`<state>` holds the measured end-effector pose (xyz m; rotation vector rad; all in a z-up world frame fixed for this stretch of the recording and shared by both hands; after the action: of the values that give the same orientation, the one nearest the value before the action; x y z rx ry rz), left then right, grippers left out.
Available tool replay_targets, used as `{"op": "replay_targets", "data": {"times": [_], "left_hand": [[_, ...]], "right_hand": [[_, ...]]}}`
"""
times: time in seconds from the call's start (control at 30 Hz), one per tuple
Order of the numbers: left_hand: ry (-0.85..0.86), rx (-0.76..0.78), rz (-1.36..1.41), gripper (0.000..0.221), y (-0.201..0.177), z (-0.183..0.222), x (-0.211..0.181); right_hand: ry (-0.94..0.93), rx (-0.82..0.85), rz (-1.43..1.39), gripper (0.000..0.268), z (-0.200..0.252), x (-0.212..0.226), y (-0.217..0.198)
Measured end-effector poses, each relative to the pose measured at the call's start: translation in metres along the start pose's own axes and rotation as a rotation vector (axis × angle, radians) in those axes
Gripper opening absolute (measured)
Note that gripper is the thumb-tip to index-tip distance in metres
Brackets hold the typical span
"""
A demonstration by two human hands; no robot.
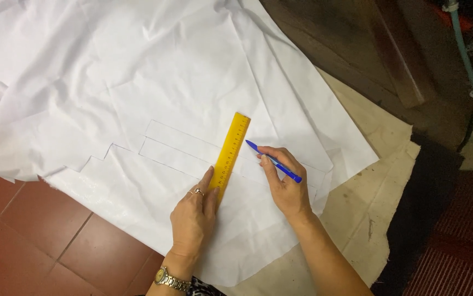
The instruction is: Using a ruler and pen to draw a geometric pattern on a piece of white fabric on a work surface.
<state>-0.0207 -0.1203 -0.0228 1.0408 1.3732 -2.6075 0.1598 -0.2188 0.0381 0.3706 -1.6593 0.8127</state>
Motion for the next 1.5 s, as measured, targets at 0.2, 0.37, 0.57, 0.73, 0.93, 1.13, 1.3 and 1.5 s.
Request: {"op": "replay_targets", "data": {"times": [0.2, 0.37, 0.57, 0.73, 0.93, 1.13, 1.3, 1.5], "left_hand": [[-0.003, -0.004, 0.002, 0.05, -0.001, 0.001, -0.002], [-0.019, 0.018, -0.047, 0.05, 0.004, -0.002, 0.001], [-0.043, 0.033, -0.013, 0.05, -0.001, 0.0, -0.004], [-0.025, 0.009, -0.006, 0.05, -0.002, 0.0, -0.006], [0.025, -0.044, 0.097, 0.046, -0.018, 0.004, -0.009], [0.025, 0.083, 0.175, 0.047, -0.04, 0.027, 0.003], [0.238, 0.496, 0.029, 0.041, -0.012, 0.056, -0.006], [0.428, 0.444, -0.311, 0.044, 0.035, 0.051, 0.014]], "right_hand": [[-0.009, 0.021, 0.033, 0.024, 0.0, -0.002, 0.003], [-0.02, 0.03, 0.068, 0.022, -0.002, -0.002, 0.004], [-0.07, 0.024, 0.094, 0.02, -0.005, 0.003, 0.004], [-0.119, 0.036, 0.112, 0.017, -0.003, 0.008, 0.006], [-0.029, 0.219, -0.043, 0.02, 0.025, 0.026, 0.007], [-0.133, 0.184, 0.073, 0.034, 0.058, 0.019, -0.017], [-0.511, 0.403, 0.377, 0.056, 0.102, 0.035, 0.01], [-0.422, 0.35, 0.42, 0.033, 0.134, 0.021, 0.008]]}}
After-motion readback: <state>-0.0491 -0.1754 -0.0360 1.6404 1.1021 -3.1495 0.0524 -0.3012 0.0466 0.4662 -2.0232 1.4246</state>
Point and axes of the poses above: each hand's wrist, its own z-axis away from the middle knuckle, its own y-axis out of the palm, x = y × z, the point moved 8 cm from there along -z, towards the middle knuckle
